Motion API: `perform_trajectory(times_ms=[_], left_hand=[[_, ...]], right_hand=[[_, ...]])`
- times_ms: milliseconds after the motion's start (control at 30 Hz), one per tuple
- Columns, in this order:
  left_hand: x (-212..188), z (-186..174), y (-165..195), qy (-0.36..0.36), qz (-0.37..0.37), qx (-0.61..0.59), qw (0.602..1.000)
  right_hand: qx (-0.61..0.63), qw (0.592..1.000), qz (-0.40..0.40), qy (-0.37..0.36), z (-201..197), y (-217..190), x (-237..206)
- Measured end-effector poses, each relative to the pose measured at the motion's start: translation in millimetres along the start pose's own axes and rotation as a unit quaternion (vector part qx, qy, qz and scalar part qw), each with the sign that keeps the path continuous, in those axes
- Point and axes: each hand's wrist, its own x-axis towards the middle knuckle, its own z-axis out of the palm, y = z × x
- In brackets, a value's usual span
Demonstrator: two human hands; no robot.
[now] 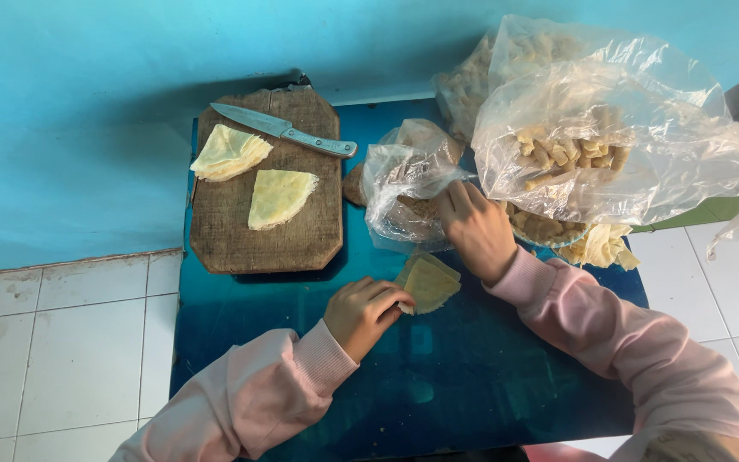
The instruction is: The person spoons brown filling from a plastic bag onto triangular pastry wrappers on a blue table, folds each wrapper over the filling by hand, and stacks the folded pastries on the table. A knife and a stack of unused wrappers sit on a wooden cutting board beside the work area.
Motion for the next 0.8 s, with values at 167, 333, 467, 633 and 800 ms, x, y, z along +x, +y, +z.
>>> perform_trajectory(times_ms=[167,333,467,633,800], left_hand=[[0.5,-0.6,-2.0,0.000,0.004,0.003,1.000],[1.5,-2.6,-3.2,-0.001,0.009,0.002,1.000],[2.4,-2.9,-3.8,-0.002,0.010,0.000,1.000],[1.6,-4.4,-4.4,0.005,0.009,-0.003,1.000],[2.4,-6.5,-4.7,0.007,0.009,-0.008,1.000]], right_hand=[[0.033,0.999,-0.006,0.007,4.5,4.2,-1.5],[0.042,0.999,-0.006,-0.018,0.8,4.2,-1.1],[0.119,0.993,0.006,-0.008,-1.9,3.1,-2.4],[0.217,0.975,0.048,0.012,-1.7,2.1,-6.7],[0.290,0.949,0.117,0.031,1.6,4.9,-5.7]])
